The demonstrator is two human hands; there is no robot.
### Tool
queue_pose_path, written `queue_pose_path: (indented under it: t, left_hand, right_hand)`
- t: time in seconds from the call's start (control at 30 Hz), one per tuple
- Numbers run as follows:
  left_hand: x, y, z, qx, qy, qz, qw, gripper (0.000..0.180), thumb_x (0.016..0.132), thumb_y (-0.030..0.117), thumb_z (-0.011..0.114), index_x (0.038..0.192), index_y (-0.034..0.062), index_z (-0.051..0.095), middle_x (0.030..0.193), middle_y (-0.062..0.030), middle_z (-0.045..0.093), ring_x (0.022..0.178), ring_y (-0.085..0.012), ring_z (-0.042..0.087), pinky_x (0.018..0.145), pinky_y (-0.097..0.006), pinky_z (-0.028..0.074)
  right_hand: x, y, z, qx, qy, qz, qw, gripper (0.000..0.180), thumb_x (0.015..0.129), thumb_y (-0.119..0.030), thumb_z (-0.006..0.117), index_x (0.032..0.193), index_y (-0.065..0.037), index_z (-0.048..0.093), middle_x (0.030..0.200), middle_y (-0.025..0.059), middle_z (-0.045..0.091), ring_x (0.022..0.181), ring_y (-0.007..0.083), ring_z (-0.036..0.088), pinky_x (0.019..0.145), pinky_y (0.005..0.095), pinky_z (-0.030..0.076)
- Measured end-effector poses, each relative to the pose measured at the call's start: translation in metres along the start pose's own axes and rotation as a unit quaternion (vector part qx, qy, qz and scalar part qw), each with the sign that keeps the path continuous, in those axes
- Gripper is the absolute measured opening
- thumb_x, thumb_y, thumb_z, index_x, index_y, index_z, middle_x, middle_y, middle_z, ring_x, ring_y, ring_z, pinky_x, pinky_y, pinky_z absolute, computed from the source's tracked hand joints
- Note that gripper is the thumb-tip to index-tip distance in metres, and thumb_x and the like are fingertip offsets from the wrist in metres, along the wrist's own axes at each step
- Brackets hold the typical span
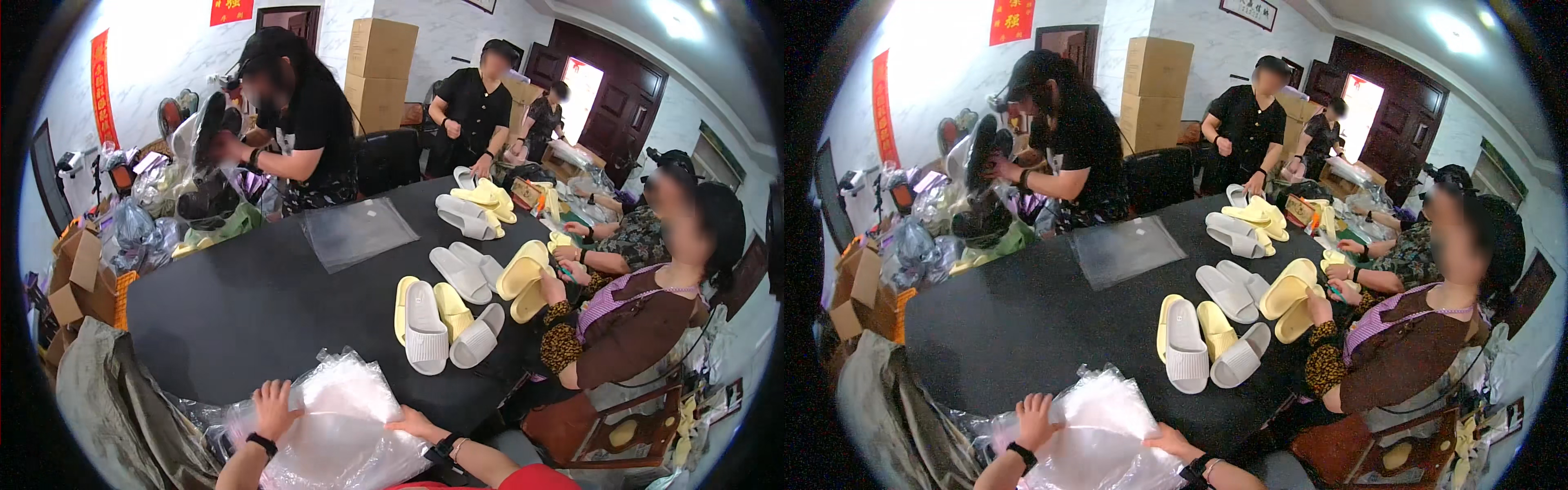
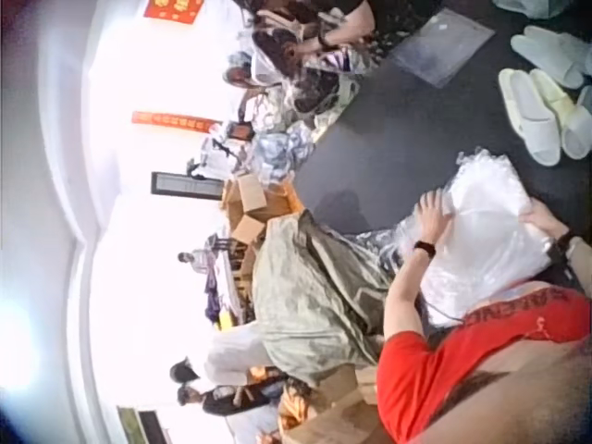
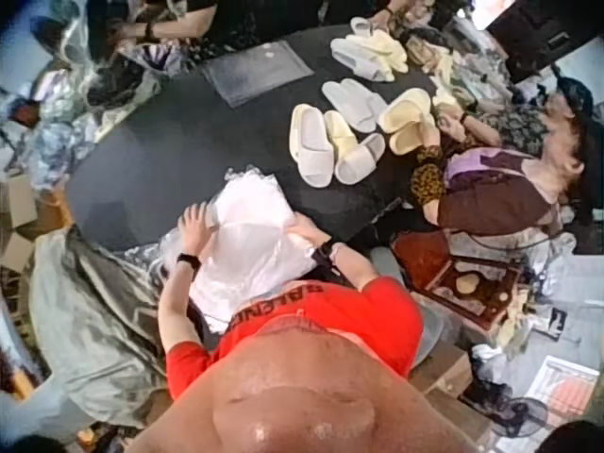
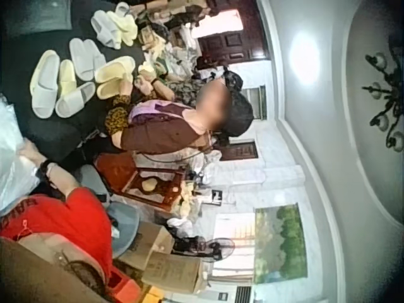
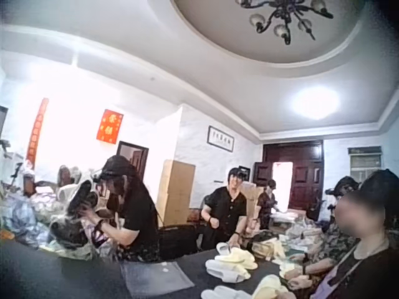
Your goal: The recorder is packing various pairs of slippers into plastic bags at a workstation.
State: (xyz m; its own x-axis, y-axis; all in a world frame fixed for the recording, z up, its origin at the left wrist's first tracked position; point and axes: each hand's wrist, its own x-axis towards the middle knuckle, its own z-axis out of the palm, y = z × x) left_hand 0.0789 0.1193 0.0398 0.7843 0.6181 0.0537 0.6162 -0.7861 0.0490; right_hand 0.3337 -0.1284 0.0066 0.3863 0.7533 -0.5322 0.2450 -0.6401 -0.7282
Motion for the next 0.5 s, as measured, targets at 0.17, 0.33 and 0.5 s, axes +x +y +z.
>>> queue_pose_path:
  t: [0.17,0.33,0.5]
  left_hand:
    - [-0.101,0.049,-0.028,-0.098,-0.056,0.041,0.993,0.072,0.074,0.057,0.057,0.134,0.0217,0.038,0.138,-0.0173,0.032,0.130,-0.0424,0.020,0.097,-0.066,0.012]
    - [-0.172,0.077,-0.033,-0.188,-0.181,0.012,0.965,0.086,0.069,0.060,0.062,0.140,0.0245,0.028,0.148,-0.0166,0.010,0.133,-0.0464,-0.001,0.092,-0.074,0.005]
    - [-0.189,0.089,0.007,-0.162,-0.143,0.039,0.976,0.086,0.067,0.056,0.065,0.140,0.0262,0.029,0.147,-0.0195,0.010,0.133,-0.0468,0.000,0.091,-0.074,0.005]
  right_hand:
    - [-0.011,-0.015,0.004,0.005,-0.013,0.012,1.000,0.085,0.064,-0.053,0.071,0.123,0.002,0.043,0.120,0.0238,0.050,0.112,0.0354,0.049,0.093,0.0387,0.038]
    - [-0.046,-0.045,0.020,-0.251,0.214,-0.165,0.929,0.079,0.070,-0.045,0.066,0.134,-0.013,0.033,0.140,0.0197,0.023,0.129,0.0355,0.023,0.098,0.0571,0.020]
    - [-0.075,-0.048,0.053,-0.427,-0.038,-0.388,0.816,0.081,0.075,-0.053,0.058,0.141,-0.022,0.022,0.146,0.0139,0.014,0.135,0.0347,0.010,0.094,0.0701,0.009]
